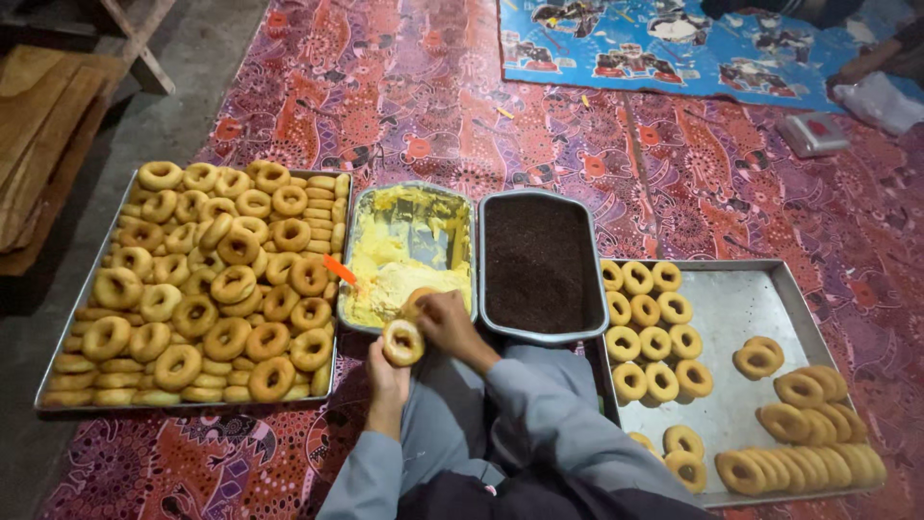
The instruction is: The person sits on the floor and repeatedly picks up ring-shaped donuts, splits them open, fills the center with a yellow paste, and then rolls the filled donut in a dark granular topping before placing it on a tray.
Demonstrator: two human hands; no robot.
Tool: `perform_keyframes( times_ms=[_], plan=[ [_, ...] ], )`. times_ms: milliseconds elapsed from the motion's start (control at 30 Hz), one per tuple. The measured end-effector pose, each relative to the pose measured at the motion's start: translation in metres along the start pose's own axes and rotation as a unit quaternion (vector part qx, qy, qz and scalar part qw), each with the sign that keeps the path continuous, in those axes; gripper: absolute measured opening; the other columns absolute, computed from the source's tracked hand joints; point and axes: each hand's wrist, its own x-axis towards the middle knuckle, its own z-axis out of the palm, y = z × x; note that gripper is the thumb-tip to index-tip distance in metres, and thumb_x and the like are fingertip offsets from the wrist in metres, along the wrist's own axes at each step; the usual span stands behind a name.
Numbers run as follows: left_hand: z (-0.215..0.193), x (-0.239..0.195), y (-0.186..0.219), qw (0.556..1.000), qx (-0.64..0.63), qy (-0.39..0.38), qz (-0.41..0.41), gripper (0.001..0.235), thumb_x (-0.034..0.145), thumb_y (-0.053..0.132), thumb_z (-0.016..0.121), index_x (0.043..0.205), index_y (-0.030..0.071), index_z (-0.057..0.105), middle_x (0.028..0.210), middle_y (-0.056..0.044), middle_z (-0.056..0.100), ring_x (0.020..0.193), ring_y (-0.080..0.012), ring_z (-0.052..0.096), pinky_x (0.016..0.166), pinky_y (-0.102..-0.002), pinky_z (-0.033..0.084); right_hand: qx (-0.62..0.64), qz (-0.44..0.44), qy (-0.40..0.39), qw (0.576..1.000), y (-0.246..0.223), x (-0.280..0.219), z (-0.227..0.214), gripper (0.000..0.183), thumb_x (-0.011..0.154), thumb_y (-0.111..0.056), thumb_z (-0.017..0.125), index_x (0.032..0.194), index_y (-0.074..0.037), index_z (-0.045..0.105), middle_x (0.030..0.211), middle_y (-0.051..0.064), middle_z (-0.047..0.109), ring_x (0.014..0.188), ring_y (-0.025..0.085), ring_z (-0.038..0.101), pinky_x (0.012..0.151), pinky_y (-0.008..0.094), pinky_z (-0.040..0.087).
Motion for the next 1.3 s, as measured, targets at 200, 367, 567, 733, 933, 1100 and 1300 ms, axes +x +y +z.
perform_keyframes(
  times_ms=[200,367,567,733,933,1100,1300],
  plan=[
    [-0.009,-0.008,-0.001,0.997,-0.064,-0.029,-0.015,0.052,0.09,0.025,0.039,0.131,-0.002,0.058,0.127,-0.016,0.064,0.119,-0.0299,0.063,0.103,-0.049,0.053,-0.091,0.053,-0.014,0.994,0.037,0.011,-0.004,0.021,0.071,-0.015,0.079,0.09,-0.011,0.073,0.087,0.008,0.072,0.082,0.026,0.062,0.087,0.041,0.043],
    [0.0,-0.002,-0.001,0.997,-0.039,0.029,-0.06,0.056,0.104,0.045,0.039,0.136,0.004,0.057,0.129,-0.012,0.062,0.117,-0.0285,0.06,0.102,-0.044,0.049,0.053,-0.012,-0.014,0.998,-0.034,-0.015,0.0,0.028,0.081,-0.015,0.076,0.107,-0.008,0.071,0.092,0.011,0.069,0.089,0.03,0.06,0.082,0.04,0.05],
    [0.017,-0.015,-0.005,1.0,0.01,-0.012,-0.02,0.054,0.109,0.043,0.036,0.14,0.001,0.052,0.134,-0.015,0.059,0.124,-0.0279,0.058,0.105,-0.044,0.049,0.005,0.037,-0.01,0.999,-0.061,0.002,-0.035,0.024,0.085,-0.013,0.076,0.107,-0.007,0.072,0.094,0.009,0.071,0.092,0.03,0.06,0.085,0.042,0.05],
    [0.044,-0.032,-0.002,0.996,0.053,-0.076,0.019,0.054,0.111,0.038,0.035,0.146,-0.003,0.046,0.141,-0.018,0.054,0.131,-0.0294,0.053,0.113,-0.045,0.044,0.034,-0.007,0.025,0.999,-0.071,-0.01,-0.057,0.03,0.083,-0.01,0.077,0.111,-0.005,0.069,0.096,0.01,0.069,0.095,0.031,0.059,0.083,0.04,0.052],
    [0.069,-0.043,-0.005,0.991,-0.001,-0.131,0.007,0.053,0.11,0.038,0.036,0.144,-0.001,0.045,0.141,-0.016,0.055,0.13,-0.0304,0.055,0.111,-0.05,0.045,0.021,-0.003,0.044,0.999,-0.066,-0.02,-0.082,0.033,0.083,-0.01,0.08,0.114,-0.006,0.069,0.099,0.012,0.067,0.092,0.028,0.062,0.08,0.037,0.054],
    [0.066,-0.052,-0.004,0.989,0.015,-0.147,-0.004,0.056,0.107,0.041,0.037,0.143,0.0,0.046,0.141,-0.016,0.057,0.13,-0.03,0.057,0.113,-0.048,0.044,0.038,0.024,0.075,0.996,-0.064,-0.017,-0.088,0.033,0.084,-0.01,0.081,0.115,-0.008,0.07,0.098,0.01,0.068,0.094,0.025,0.063,0.08,0.035,0.055],
    [0.062,-0.055,0.023,0.988,-0.015,-0.144,0.056,0.055,0.108,0.038,0.041,0.145,-0.001,0.048,0.145,-0.015,0.056,0.136,-0.0286,0.053,0.119,-0.048,0.04,-0.002,-0.088,0.01,0.996,-0.051,0.003,-0.04,0.03,0.085,-0.01,0.078,0.114,-0.008,0.071,0.102,0.009,0.07,0.099,0.031,0.055,0.09,0.039,0.048]
  ],
)
